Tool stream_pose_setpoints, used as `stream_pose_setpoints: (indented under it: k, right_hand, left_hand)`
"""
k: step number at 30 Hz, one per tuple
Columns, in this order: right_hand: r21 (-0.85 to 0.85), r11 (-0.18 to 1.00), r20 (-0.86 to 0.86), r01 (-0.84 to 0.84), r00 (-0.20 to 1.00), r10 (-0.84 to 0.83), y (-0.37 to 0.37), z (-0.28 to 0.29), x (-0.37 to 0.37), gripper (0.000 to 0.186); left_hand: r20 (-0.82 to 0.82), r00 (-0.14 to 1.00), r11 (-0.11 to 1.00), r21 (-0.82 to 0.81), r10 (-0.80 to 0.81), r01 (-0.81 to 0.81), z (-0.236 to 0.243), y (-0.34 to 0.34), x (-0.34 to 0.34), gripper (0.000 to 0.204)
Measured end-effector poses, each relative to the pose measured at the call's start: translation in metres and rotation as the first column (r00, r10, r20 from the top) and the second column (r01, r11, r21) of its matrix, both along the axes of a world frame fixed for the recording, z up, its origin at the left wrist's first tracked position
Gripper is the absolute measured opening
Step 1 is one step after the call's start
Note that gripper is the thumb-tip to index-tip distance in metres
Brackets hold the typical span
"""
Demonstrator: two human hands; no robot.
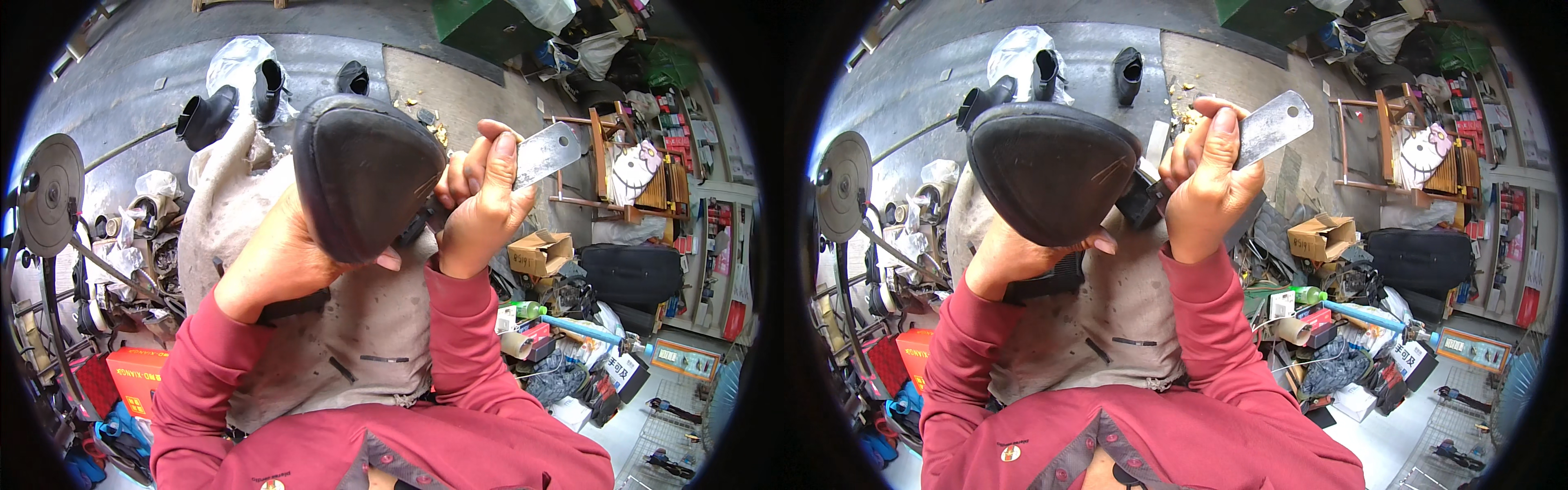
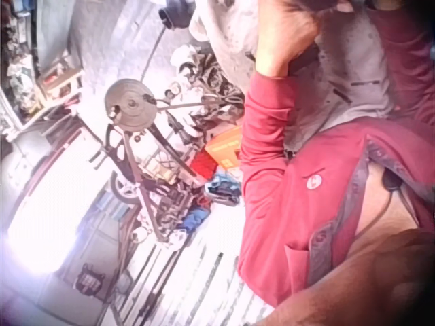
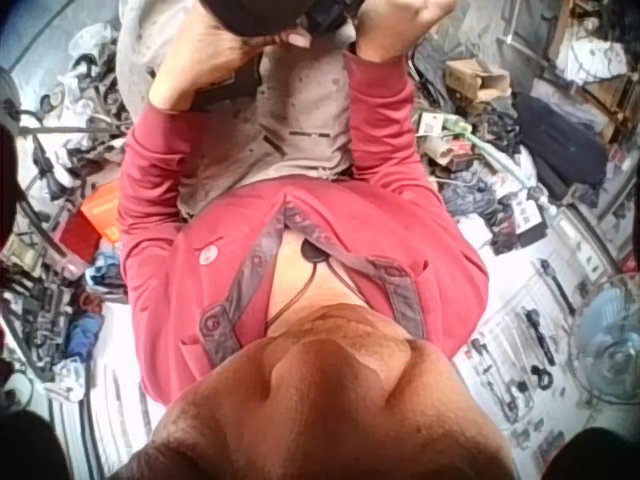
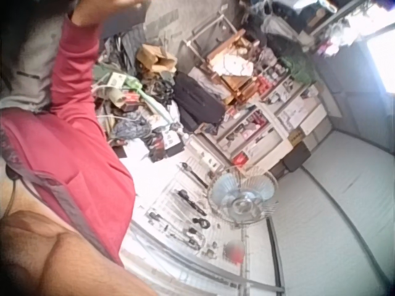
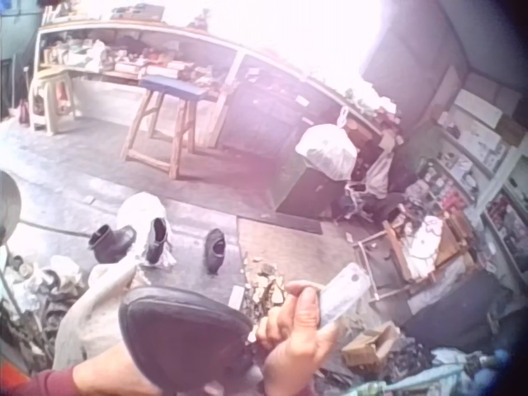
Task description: The person uses a metal scraper to trim and smooth the sole edges of a black leather shoe. They repeatedly scrape the sole perimeter, rotate the shoe to access different areas, and inspect the sole. The person then picks up a second shoe and a piece of black rubber material, preparing to continue the repair.
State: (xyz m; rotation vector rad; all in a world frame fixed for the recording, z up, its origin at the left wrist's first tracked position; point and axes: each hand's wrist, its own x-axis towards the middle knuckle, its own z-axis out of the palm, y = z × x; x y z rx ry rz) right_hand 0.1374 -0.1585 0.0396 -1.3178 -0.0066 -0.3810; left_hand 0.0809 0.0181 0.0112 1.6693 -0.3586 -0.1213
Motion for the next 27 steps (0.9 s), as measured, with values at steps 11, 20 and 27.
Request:
stream_pose_setpoints:
  k: [11,20,27]
  right_hand:
    - [0.026,0.999,-0.103,-0.046,0.994,0.049,0.001,-0.001,0.000,0.027]
    - [0.085,0.996,-0.111,-0.028,0.993,0.038,0.004,-0.005,-0.009,0.026]
    - [0.152,0.988,-0.062,-0.022,0.998,0.032,0.002,-0.012,-0.013,0.025]
  left_hand:
    - [0.087,0.996,0.998,-0.064,-0.004,0.009,-0.002,0.000,0.001,0.059]
    - [0.050,0.999,1.000,0.022,0.013,-0.015,0.001,0.002,0.000,0.050]
    - [0.186,0.982,0.991,0.115,0.039,-0.061,-0.009,0.002,-0.002,0.051]
